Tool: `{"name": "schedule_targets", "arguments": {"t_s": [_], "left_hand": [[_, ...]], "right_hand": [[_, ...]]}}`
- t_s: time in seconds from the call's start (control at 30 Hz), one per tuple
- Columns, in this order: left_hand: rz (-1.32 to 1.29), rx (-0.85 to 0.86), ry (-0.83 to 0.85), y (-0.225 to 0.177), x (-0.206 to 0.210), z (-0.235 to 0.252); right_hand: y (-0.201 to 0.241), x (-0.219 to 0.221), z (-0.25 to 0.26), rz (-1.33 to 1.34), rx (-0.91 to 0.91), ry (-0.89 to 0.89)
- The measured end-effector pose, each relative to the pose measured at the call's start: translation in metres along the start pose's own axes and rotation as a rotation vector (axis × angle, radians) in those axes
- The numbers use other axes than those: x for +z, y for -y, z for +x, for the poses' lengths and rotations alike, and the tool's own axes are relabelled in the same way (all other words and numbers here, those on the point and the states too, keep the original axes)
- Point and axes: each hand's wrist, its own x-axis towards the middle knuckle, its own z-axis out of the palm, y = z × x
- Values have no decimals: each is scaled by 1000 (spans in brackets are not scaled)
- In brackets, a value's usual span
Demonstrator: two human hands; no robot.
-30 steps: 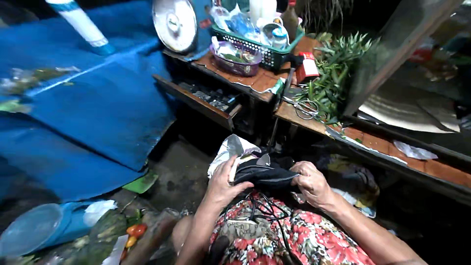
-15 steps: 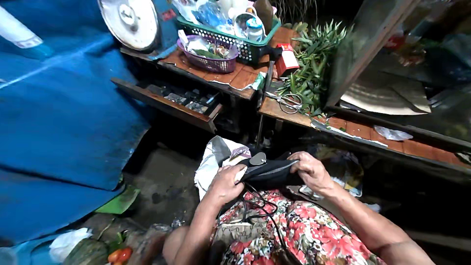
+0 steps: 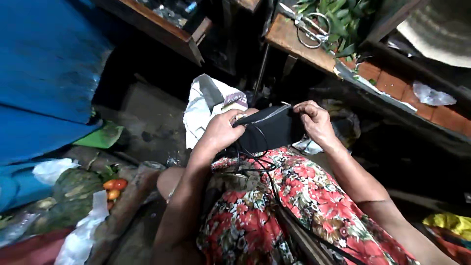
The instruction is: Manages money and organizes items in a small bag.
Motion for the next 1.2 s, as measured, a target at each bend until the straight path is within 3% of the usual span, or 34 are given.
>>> {"name": "schedule_targets", "arguments": {"t_s": [0.17, 0.27, 0.4, 0.53, 0.63, 0.73, 0.93, 1.03, 1.2], "left_hand": [[-13, 8, 9, -5, 5, 1], [-131, 4, 123, -1, 1, -1], [-230, 6, 211, 10, -1, -8], [-454, 1, 403, 28, -6, -11], [-650, -3, 378, 39, -2, -10], [-397, -43, 288, 18, 0, -8], [270, -9, 470, -31, 11, 11], [249, 40, 405, -26, 18, 10], [110, 66, 39, -23, 19, -2]], "right_hand": [[10, 18, 3, -161, -227, 73], [15, 32, -3, -271, -269, 217], [15, 34, -12, -296, -305, 234], [22, 28, -23, -326, -355, 251], [30, 23, -33, -326, -399, 266], [37, 22, -41, -337, -422, 303], [42, 25, -42, -304, -383, 505], [42, 25, -44, -297, -417, 501], [51, 11, -53, -341, -460, 558]]}}
